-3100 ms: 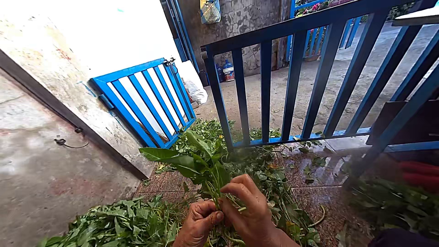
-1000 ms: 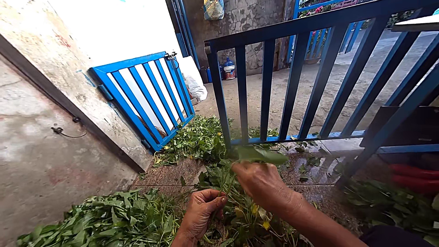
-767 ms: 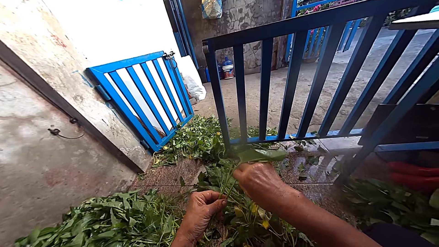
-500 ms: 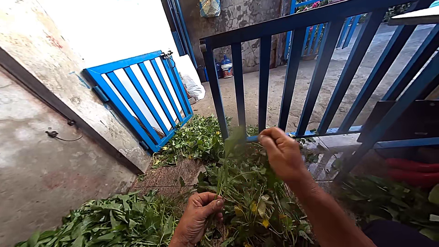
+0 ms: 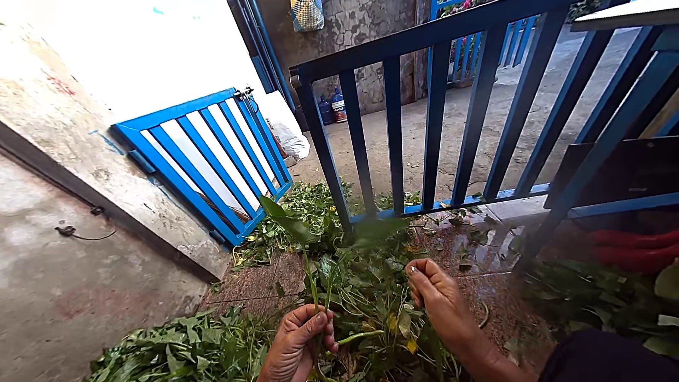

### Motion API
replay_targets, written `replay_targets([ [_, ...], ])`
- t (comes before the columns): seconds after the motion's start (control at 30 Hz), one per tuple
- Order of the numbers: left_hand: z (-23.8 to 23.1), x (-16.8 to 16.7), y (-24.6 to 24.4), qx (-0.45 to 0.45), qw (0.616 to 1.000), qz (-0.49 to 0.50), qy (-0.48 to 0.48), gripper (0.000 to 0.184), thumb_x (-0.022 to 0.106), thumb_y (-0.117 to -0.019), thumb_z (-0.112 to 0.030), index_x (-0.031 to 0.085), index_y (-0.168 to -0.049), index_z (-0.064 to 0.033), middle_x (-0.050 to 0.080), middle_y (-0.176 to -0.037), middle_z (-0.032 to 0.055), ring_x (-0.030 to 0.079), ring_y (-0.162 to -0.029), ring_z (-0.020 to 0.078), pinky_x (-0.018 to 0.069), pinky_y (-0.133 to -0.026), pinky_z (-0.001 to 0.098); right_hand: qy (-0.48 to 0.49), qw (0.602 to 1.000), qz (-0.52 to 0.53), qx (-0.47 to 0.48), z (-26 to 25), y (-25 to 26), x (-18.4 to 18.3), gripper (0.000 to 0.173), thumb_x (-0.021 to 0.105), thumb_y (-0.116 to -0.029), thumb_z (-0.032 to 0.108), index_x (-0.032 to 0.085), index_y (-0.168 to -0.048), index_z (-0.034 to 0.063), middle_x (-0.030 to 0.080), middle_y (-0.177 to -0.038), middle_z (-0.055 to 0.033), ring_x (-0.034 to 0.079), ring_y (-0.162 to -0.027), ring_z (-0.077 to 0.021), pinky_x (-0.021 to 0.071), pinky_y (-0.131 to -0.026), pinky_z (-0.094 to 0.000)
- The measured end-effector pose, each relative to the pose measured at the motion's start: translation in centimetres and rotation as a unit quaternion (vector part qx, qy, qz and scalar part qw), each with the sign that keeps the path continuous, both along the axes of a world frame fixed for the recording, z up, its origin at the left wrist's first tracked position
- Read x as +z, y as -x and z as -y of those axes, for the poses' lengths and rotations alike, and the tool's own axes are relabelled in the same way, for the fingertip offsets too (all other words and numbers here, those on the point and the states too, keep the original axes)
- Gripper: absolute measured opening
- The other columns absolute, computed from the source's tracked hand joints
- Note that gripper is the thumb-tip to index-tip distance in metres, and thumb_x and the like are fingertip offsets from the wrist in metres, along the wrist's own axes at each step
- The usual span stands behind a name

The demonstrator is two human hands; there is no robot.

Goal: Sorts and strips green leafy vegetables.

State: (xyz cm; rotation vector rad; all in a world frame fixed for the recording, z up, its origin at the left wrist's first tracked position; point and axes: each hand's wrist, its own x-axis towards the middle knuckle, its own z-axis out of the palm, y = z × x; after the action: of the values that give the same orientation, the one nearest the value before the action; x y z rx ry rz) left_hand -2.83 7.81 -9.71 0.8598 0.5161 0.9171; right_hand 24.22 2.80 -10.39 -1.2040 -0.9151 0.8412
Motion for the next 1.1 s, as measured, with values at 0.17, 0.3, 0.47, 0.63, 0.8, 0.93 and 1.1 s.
replay_targets([
  [0.17, -0.2, -0.2, 0.2, -0.004, 1.000, 0.018, -0.008, 0.013, 0.077, -0.0902, -0.013, 0.078, -0.097, -0.0020, 0.074, -0.085, 0.0152, 0.073, -0.069, 0.0208, 0.0641, -0.065, 0.0387, 0.003, 1.000, 0.002, 0.021, 0.4, 1.1, -1.8, 0.018, 0.050, -0.1049, 0.020, 0.063, -0.103, 0.0066, 0.054, -0.071, -0.0002, 0.050, -0.055, -0.0111, 0.0445, -0.051, -0.0262],
  [0.3, -0.3, -0.2, 0.2, -0.005, 1.000, 0.027, -0.011, 0.013, 0.077, -0.0909, -0.013, 0.078, -0.097, -0.0019, 0.074, -0.086, 0.0151, 0.073, -0.070, 0.0211, 0.0639, -0.065, 0.0383, 0.014, 0.995, 0.011, 0.095, 1.3, 3.1, -2.2, 0.018, 0.059, -0.1020, 0.024, 0.063, -0.105, 0.0062, 0.059, -0.074, 0.0002, 0.052, -0.057, -0.0089, 0.0444, -0.052, -0.0258],
  [0.47, -0.2, -0.3, -0.9, 0.041, 0.998, 0.042, 0.016, 0.013, 0.077, -0.0909, -0.012, 0.076, -0.097, -0.0009, 0.073, -0.086, 0.0161, 0.073, -0.070, 0.0214, 0.0643, -0.065, 0.0376, -0.012, 0.974, 0.123, 0.190, 2.6, 7.4, -3.8, 0.036, 0.077, -0.0917, 0.038, 0.071, -0.104, 0.0049, 0.063, -0.078, -0.0053, 0.053, -0.060, -0.0128, 0.0477, -0.056, -0.0340],
  [0.63, 0.1, -0.1, -2.3, 0.141, 0.984, 0.045, 0.102, 0.013, 0.060, -0.0998, -0.004, 0.071, -0.098, 0.0029, 0.074, -0.089, 0.0198, 0.075, -0.076, 0.0281, 0.0653, -0.072, 0.0437, -0.037, 0.954, 0.254, 0.155, 2.0, 9.9, -6.3, 0.019, 0.070, -0.0958, 0.028, 0.076, -0.102, 0.0114, 0.064, -0.090, -0.0106, 0.063, -0.075, -0.0204, 0.0554, -0.064, -0.0400],
  [0.8, -0.5, 0.4, -2.1, 0.195, 0.969, -0.031, 0.148, 0.017, 0.047, -0.1078, -0.007, 0.061, -0.107, 0.0029, 0.074, -0.092, 0.0202, 0.076, -0.081, 0.0310, 0.0652, -0.076, 0.0455, -0.036, 0.953, 0.249, 0.172, 1.4, 9.2, -7.0, 0.026, 0.064, -0.0995, 0.033, 0.072, -0.106, 0.0088, 0.071, -0.090, -0.0061, 0.066, -0.072, -0.0169, 0.0568, -0.065, -0.0403],
  [0.93, -0.5, 0.3, -2.4, 0.214, 0.964, -0.034, 0.153, 0.013, 0.047, -0.1078, -0.005, 0.055, -0.113, 0.0026, 0.074, -0.099, 0.0221, 0.076, -0.087, 0.0342, 0.0644, -0.080, 0.0469, -0.022, 0.951, 0.237, 0.197, 1.1, 10.0, -6.6, 0.047, 0.073, -0.0910, 0.053, 0.071, -0.111, 0.0097, 0.071, -0.093, -0.0051, 0.066, -0.076, -0.0168, 0.0575, -0.068, -0.0411],
  [1.1, -0.5, 0.5, -2.5, 0.228, 0.958, -0.054, 0.165, 0.015, 0.049, -0.1076, -0.007, 0.053, -0.119, 0.0029, 0.074, -0.100, 0.0234, 0.076, -0.087, 0.0354, 0.0645, -0.078, 0.0468, -0.060, 0.944, 0.299, 0.128, 0.8, 11.0, -7.2, 0.018, 0.062, -0.0973, 0.025, 0.076, -0.104, 0.0147, 0.072, -0.092, -0.0022, 0.070, -0.084, -0.0156, 0.0591, -0.070, -0.0394],
])
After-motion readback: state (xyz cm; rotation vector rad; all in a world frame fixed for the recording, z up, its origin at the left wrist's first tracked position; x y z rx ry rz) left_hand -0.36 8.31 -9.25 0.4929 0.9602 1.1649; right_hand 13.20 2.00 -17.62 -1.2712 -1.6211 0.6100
